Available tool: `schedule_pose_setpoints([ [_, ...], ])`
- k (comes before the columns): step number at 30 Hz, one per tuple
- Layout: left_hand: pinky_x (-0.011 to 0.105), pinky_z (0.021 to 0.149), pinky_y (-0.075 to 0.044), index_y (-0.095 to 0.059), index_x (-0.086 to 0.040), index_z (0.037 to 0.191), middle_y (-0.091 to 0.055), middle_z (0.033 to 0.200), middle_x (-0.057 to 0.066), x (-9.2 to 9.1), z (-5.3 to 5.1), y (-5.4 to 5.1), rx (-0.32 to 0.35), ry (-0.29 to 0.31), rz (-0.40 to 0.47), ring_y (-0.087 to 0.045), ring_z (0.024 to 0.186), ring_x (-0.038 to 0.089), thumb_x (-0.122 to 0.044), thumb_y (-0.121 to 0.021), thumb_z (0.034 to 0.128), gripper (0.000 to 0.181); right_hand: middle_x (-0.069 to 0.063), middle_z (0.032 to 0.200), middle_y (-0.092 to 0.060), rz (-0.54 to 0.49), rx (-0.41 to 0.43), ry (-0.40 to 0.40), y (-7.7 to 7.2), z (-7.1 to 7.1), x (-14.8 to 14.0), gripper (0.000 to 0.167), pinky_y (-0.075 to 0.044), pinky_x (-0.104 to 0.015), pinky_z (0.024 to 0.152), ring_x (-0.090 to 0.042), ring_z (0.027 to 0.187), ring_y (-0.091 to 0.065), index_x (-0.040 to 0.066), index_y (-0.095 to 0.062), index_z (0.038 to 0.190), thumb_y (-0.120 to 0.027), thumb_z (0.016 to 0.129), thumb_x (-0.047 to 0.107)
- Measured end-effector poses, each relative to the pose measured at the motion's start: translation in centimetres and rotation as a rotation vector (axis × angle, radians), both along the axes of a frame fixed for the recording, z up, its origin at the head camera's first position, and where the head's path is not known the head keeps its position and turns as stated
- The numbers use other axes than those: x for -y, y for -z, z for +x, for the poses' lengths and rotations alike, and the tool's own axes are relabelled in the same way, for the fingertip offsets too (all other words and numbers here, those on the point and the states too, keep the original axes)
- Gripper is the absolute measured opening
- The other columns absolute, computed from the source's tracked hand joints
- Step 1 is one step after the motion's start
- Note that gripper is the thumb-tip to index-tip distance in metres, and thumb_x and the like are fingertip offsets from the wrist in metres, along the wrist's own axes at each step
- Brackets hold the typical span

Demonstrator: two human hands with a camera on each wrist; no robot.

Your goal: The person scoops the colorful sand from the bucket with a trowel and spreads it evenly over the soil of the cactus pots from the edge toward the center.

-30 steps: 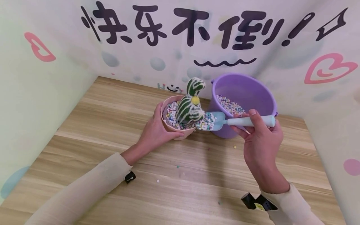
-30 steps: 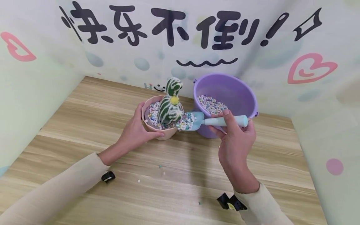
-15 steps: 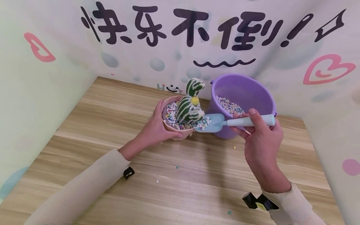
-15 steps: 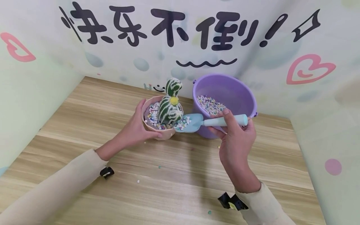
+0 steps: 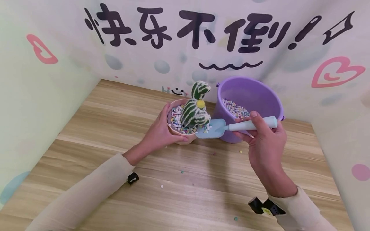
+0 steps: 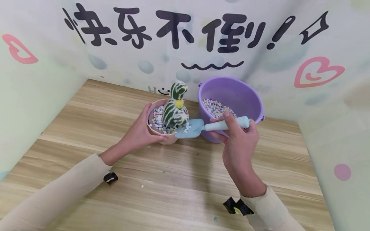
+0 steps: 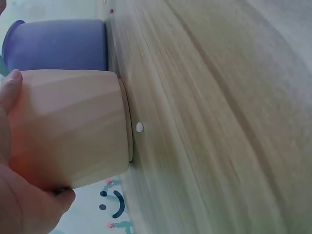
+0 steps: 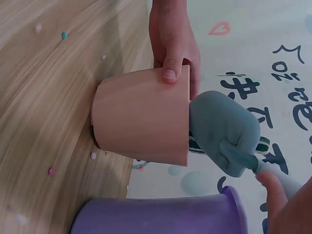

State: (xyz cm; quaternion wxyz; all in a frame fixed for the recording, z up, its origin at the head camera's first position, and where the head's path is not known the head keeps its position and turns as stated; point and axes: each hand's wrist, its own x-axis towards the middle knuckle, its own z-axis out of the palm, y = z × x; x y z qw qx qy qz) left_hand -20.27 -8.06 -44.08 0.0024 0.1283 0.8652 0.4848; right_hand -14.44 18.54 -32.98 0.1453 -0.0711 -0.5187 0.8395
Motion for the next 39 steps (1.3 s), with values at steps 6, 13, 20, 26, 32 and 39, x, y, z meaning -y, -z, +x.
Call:
schedule_pose_setpoints([
  [6,0.049,0.111,-0.034,-0.006,-0.017,0.156,-0.025,0.157,0.012,-0.3,0.2,0.0,-0.012,-0.029,-0.028,-0.031,0.141,0.03,-0.05,-0.09,0.0596,0.132,-0.017,0.081,-0.072,0.044,0.035,0.0,-0.4,-0.2,0.2,0.033,-0.057,-0.046,0.062,-0.03,0.07,-0.073,-0.002,-0.054,0.106,-0.075,0.086,0.012],
  [13,0.054,0.107,-0.039,-0.007,-0.018,0.156,-0.029,0.155,0.014,-0.7,0.6,0.0,-0.013,-0.075,-0.059,-0.036,0.138,0.033,-0.056,-0.089,0.0571,0.133,-0.014,0.08,-0.072,0.065,0.103,-0.018,-0.9,-0.8,0.4,0.039,-0.057,-0.044,0.057,-0.03,0.071,-0.073,0.0,-0.052,0.104,-0.079,0.082,0.018],
  [20,0.053,0.109,-0.036,-0.002,-0.017,0.156,-0.022,0.156,0.015,-0.5,0.2,-0.1,0.002,-0.027,-0.085,-0.033,0.138,0.034,-0.053,-0.089,0.0589,0.136,-0.015,0.079,-0.072,0.017,0.14,-0.052,-1.3,-1.4,0.3,0.042,-0.057,-0.043,0.055,-0.032,0.071,-0.072,0.001,-0.051,0.102,-0.082,0.079,0.019],
  [26,0.05,0.113,-0.031,0.0,-0.022,0.156,-0.019,0.158,0.011,-0.1,-0.2,-0.3,0.025,0.032,-0.026,-0.03,0.14,0.03,-0.048,-0.091,0.06,0.135,-0.015,0.079,-0.073,0.007,0.175,-0.081,-1.6,-1.7,0.2,0.044,-0.057,-0.042,0.055,-0.031,0.07,-0.072,0.002,-0.051,0.102,-0.083,0.078,0.022],
  [32,0.05,0.113,-0.032,-0.001,-0.021,0.156,-0.02,0.158,0.01,0.0,-0.2,-0.2,0.019,0.032,-0.01,-0.031,0.14,0.029,-0.046,-0.091,0.0611,0.133,-0.015,0.074,-0.072,-0.002,0.211,-0.078,-1.6,-2.3,0.4,0.046,-0.057,-0.043,0.054,-0.031,0.068,-0.072,0.002,-0.052,0.101,-0.084,0.076,0.022],
  [39,0.051,0.11,-0.035,-0.005,-0.018,0.156,-0.025,0.156,0.013,-0.3,0.2,-0.4,-0.001,-0.004,-0.019,-0.035,0.138,0.031,-0.043,-0.092,0.061,0.131,-0.013,0.07,-0.071,-0.008,0.227,-0.045,-1.3,-3.0,0.5,0.046,-0.056,-0.043,0.052,-0.03,0.067,-0.072,0.004,-0.049,0.1,-0.084,0.076,0.022],
])
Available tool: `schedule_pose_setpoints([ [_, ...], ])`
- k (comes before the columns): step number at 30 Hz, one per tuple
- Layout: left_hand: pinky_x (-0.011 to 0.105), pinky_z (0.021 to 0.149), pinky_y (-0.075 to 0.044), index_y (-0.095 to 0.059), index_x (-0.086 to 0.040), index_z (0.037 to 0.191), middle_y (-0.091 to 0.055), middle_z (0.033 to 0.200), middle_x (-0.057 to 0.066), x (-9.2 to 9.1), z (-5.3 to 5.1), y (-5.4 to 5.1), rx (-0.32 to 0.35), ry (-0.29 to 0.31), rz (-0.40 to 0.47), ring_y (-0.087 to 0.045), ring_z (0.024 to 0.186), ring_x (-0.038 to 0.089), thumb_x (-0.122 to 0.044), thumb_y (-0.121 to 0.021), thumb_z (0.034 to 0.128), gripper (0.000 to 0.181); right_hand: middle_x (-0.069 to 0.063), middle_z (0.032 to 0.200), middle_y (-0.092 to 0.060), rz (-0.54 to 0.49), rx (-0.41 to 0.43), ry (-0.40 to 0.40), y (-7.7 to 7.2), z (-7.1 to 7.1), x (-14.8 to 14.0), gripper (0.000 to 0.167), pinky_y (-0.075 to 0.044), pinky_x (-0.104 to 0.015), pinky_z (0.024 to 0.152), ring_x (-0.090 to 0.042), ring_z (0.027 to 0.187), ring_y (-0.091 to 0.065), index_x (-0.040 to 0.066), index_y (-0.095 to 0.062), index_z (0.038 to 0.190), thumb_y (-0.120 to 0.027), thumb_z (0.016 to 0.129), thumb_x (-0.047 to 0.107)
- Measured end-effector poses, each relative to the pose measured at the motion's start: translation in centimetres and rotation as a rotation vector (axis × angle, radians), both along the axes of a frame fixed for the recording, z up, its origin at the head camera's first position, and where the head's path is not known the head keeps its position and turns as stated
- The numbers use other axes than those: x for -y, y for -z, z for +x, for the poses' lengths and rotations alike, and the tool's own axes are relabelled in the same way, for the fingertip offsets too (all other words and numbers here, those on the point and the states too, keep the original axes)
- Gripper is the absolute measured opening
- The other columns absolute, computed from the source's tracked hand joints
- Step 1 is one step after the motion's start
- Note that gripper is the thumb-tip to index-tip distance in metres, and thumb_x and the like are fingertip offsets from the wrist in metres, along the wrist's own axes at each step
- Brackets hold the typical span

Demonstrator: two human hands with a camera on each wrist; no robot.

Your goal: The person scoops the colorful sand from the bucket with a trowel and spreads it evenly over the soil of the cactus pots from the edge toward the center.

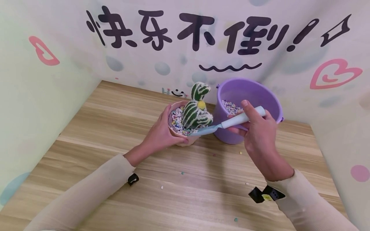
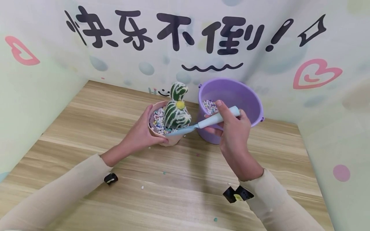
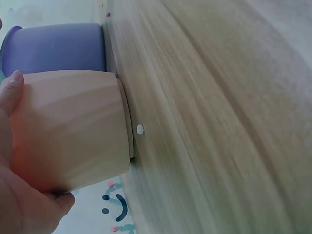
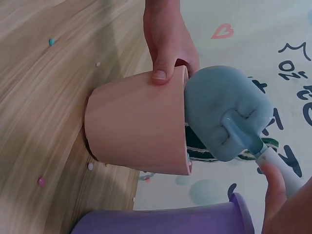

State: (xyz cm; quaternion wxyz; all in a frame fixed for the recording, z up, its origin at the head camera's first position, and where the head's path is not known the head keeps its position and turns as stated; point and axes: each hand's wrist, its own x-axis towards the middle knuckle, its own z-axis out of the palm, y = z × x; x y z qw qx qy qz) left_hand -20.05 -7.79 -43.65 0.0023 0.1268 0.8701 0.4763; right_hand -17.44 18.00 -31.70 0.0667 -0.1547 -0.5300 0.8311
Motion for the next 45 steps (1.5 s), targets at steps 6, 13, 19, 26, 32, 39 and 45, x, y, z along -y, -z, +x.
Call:
schedule_pose_setpoints([
  [6,0.05,0.109,-0.038,-0.008,-0.015,0.155,-0.028,0.155,0.013,0.0,0.1,0.1,-0.034,-0.012,-0.013,-0.037,0.136,0.03,-0.046,-0.092,0.0596,0.131,-0.011,0.07,-0.072,0.023,0.007,0.026,0.3,-0.3,0.1,0.044,-0.057,-0.041,0.049,-0.028,0.066,-0.072,0.006,-0.049,0.099,-0.083,0.078,0.024],
  [13,0.05,0.109,-0.037,-0.007,-0.015,0.156,-0.026,0.156,0.013,0.0,0.1,0.4,-0.03,-0.019,-0.017,-0.036,0.137,0.03,-0.05,-0.091,0.0586,0.133,-0.013,0.069,-0.071,-0.009,0.007,0.029,0.7,-0.5,0.0,0.044,-0.056,-0.042,0.049,-0.029,0.065,-0.072,0.006,-0.049,0.099,-0.083,0.078,0.023],
  [19,0.049,0.108,-0.038,-0.01,-0.015,0.155,-0.029,0.154,0.013,-0.3,0.2,0.4,-0.061,-0.026,-0.018,-0.038,0.136,0.029,-0.05,-0.091,0.0584,0.131,-0.013,0.069,-0.071,-0.025,-0.015,0.006,0.5,-0.5,-0.4,0.042,-0.056,-0.041,0.048,-0.028,0.063,-0.072,0.005,-0.049,0.099,-0.082,0.079,0.022],
  [26,0.044,0.108,-0.038,-0.019,-0.02,0.15,-0.034,0.149,0.005,-0.3,-0.2,0.4,-0.117,0.034,0.061,-0.038,0.133,0.02,-0.042,-0.093,0.0584,0.12,-0.013,0.073,-0.071,-0.03,0.005,-0.012,0.1,-0.4,-1.1,0.046,-0.058,-0.041,0.054,-0.029,0.068,-0.073,0.004,-0.05,0.1,-0.084,0.077,0.022],
  [32,0.042,0.111,-0.036,-0.018,-0.018,0.15,-0.033,0.15,0.0,1.2,-1.6,-0.5,-0.035,0.191,0.069,-0.036,0.135,0.018,-0.047,-0.091,0.0586,0.121,-0.016,0.074,-0.071,-0.046,-0.022,-0.038,-0.9,-0.2,-2.1,0.044,-0.058,-0.043,0.058,-0.03,0.069,-0.073,0.003,-0.051,0.102,-0.083,0.078,0.02],
  [39,0.043,0.114,-0.032,-0.015,-0.02,0.149,-0.031,0.157,-0.002,2.5,-4.2,-2.2,-0.016,0.422,0.028,-0.032,0.139,0.019,-0.04,-0.094,0.0571,0.123,-0.016,0.077,-0.071,-0.044,-0.017,-0.055,-1.8,-0.1,-3.5,0.038,-0.059,-0.044,0.062,-0.031,0.075,-0.073,0.002,-0.055,0.103,-0.08,0.081,0.02],
  [45,0.044,0.116,-0.028,-0.012,-0.031,0.152,-0.026,0.158,-0.002,2.5,-4.9,-2.3,-0.014,0.498,0.069,-0.027,0.143,0.02,-0.033,-0.095,0.0573,0.126,-0.017,0.076,-0.07,-0.07,-0.03,-0.068,-1.9,-0.1,-4.3,0.035,-0.059,-0.044,0.06,-0.032,0.075,-0.073,0.001,-0.055,0.105,-0.078,0.083,0.017],
])
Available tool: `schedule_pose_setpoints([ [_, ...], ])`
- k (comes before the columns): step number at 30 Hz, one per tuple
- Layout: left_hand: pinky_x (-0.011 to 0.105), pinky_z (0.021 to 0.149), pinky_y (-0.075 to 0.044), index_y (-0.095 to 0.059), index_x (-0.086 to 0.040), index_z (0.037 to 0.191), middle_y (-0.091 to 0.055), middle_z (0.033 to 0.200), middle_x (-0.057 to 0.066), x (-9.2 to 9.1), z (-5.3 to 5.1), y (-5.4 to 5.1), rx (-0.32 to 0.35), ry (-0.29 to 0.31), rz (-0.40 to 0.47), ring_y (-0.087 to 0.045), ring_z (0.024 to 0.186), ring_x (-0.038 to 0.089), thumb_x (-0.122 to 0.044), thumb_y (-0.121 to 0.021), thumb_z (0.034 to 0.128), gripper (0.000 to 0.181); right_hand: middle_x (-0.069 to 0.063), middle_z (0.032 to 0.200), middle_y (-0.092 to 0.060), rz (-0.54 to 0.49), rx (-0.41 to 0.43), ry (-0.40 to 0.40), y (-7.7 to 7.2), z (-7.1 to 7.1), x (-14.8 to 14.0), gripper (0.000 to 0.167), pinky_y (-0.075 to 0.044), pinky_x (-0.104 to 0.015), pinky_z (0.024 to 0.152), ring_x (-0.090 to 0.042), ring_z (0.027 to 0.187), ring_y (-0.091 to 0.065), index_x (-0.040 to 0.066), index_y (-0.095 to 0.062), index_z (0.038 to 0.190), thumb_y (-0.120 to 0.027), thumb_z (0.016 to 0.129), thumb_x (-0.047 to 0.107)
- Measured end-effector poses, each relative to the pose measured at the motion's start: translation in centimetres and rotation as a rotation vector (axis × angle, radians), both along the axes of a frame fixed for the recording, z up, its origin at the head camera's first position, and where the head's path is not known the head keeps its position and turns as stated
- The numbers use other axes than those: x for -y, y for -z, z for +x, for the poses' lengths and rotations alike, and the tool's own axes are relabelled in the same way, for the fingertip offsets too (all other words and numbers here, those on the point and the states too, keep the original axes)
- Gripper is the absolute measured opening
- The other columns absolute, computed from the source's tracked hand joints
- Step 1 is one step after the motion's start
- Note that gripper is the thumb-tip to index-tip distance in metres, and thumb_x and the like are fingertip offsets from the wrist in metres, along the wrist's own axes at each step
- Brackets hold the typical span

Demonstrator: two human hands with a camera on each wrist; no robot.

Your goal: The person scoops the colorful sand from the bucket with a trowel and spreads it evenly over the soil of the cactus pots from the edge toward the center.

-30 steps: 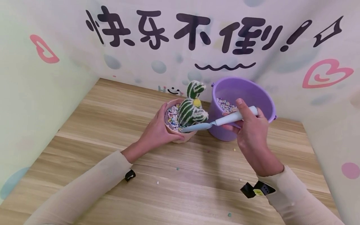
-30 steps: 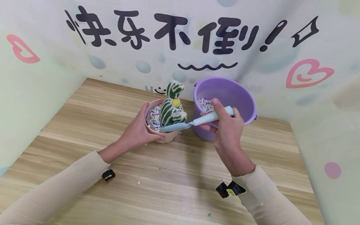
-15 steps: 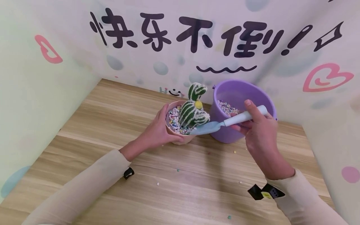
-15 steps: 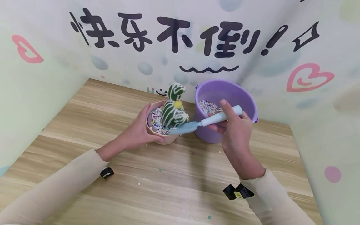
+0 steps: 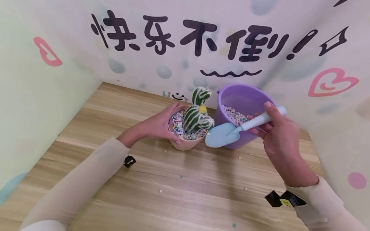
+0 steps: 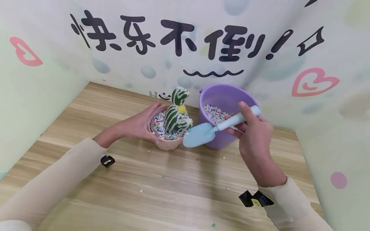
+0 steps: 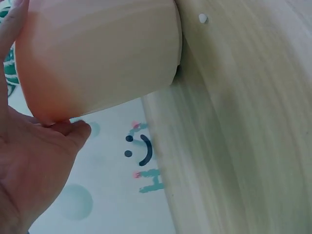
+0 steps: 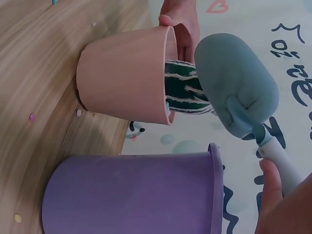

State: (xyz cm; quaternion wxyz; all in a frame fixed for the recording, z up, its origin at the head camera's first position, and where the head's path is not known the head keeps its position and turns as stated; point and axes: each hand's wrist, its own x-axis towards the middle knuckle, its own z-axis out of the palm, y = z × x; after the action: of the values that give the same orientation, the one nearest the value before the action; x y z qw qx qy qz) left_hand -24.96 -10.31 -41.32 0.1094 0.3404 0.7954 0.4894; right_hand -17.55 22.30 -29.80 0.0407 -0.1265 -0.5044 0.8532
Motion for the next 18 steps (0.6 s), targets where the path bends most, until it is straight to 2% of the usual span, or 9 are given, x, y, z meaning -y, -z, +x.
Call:
schedule_pose_setpoints([
  [4,0.042,0.114,-0.03,-0.016,-0.033,0.15,-0.029,0.156,-0.009,0.0,0.1,0.2,-0.028,-0.042,-0.027,-0.03,0.141,0.018,-0.039,-0.094,0.0564,0.122,-0.016,0.077,-0.068,-0.017,-0.018,-0.022,-0.2,0.0,-0.6,0.034,-0.059,-0.041,0.058,-0.032,0.077,-0.073,0.003,-0.055,0.11,-0.075,0.086,0.017],
  [7,0.042,0.114,-0.03,-0.017,-0.034,0.151,-0.031,0.155,-0.01,-0.1,0.3,0.3,-0.045,-0.073,-0.052,-0.032,0.14,0.019,-0.041,-0.094,0.0551,0.123,-0.016,0.08,-0.069,-0.022,-0.025,-0.004,-0.6,-0.2,-1.1,0.036,-0.059,-0.04,0.058,-0.033,0.079,-0.073,0.005,-0.054,0.112,-0.075,0.086,0.019],
  [10,0.043,0.113,-0.032,-0.019,-0.031,0.151,-0.033,0.155,-0.006,-0.2,0.5,0.2,-0.063,-0.115,-0.087,-0.034,0.139,0.019,-0.047,-0.093,0.0546,0.123,-0.016,0.081,-0.068,-0.035,-0.026,0.043,-1.2,-0.6,-1.7,0.038,-0.059,-0.04,0.059,-0.034,0.08,-0.073,0.006,-0.054,0.112,-0.077,0.084,0.019],
  [14,0.047,0.113,-0.032,-0.018,-0.02,0.153,-0.029,0.157,0.006,-0.2,1.0,0.0,-0.062,-0.179,-0.155,-0.033,0.14,0.024,-0.055,-0.091,0.0539,0.128,-0.017,0.08,-0.066,-0.085,-0.035,0.1,-1.9,-1.4,-2.4,0.035,-0.059,-0.041,0.059,-0.035,0.077,-0.072,0.005,-0.055,0.108,-0.077,0.084,0.017],
  [18,0.049,0.112,-0.032,-0.016,-0.014,0.154,-0.03,0.154,0.01,-0.3,1.5,-0.2,-0.054,-0.22,-0.184,-0.034,0.139,0.027,-0.054,-0.092,0.053,0.132,-0.018,0.081,-0.065,-0.142,-0.027,0.143,-2.5,-2.2,-3.3,0.03,-0.059,-0.044,0.061,-0.036,0.076,-0.072,0.006,-0.057,0.105,-0.077,0.084,0.016],
])
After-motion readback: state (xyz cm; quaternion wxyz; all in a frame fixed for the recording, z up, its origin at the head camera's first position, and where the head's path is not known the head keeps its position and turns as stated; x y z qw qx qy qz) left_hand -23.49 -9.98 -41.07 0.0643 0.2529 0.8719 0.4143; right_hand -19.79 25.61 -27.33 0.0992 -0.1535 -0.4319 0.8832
